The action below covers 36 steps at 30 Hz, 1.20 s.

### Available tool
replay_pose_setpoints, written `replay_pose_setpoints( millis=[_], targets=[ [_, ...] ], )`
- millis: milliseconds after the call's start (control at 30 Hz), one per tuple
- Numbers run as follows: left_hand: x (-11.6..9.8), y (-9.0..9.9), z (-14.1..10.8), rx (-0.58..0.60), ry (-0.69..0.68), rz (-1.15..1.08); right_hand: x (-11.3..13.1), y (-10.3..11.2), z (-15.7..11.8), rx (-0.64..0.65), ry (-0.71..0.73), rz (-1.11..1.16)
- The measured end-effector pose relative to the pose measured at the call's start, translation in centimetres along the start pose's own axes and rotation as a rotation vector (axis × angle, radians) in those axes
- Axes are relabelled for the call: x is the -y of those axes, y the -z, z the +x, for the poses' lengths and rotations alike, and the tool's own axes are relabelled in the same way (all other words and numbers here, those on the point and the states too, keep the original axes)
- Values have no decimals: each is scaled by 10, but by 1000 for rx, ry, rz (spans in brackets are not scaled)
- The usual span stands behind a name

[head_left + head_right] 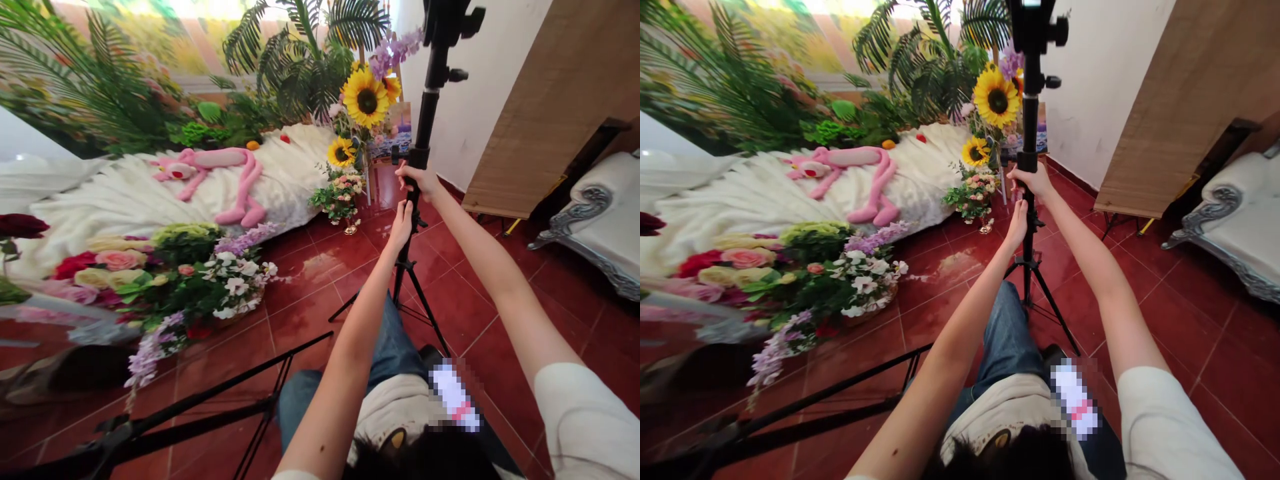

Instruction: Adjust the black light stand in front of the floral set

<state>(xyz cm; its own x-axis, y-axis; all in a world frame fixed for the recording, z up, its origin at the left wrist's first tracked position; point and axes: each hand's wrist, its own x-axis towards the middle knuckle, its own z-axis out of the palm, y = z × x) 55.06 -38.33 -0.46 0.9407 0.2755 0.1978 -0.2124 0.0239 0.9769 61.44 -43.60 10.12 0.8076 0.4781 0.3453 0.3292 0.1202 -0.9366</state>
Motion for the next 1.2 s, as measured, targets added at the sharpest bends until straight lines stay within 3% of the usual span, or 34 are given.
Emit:
replay_pose_setpoints(
  millis=[67,267,400,600,667,800,967,1067,1133,1200],
  targets=[
    [2,0,-2,12,-1,2,14,1,8,17,32,19],
    [4,1,-4,22,-4,18,55,-1,42,-133,148,-18],
    [3,0,-4,8,23,30,78,0,51,-135,154,-61],
    [11,-2,-4,-57,-88,25,90,-3,48,-153,155,-144],
    [11,-3,-4,-82,-115,31,87,3,44,-169,217,-224],
    [11,-3,-5,-92,-97,58,71,33,9,-151,343,-575],
    [15,-2,-3,-81,-138,68,39,63,-74,172,95,-1152],
    [18,-2,-1,-87,-160,87,20,58,-107,323,-69,-1382],
    [18,-1,0,-88,-166,101,7,50,-117,309,-122,-1404],
    [18,0,0,-86,-173,119,-7,41,-120,215,-150,-1260]
  ],
)
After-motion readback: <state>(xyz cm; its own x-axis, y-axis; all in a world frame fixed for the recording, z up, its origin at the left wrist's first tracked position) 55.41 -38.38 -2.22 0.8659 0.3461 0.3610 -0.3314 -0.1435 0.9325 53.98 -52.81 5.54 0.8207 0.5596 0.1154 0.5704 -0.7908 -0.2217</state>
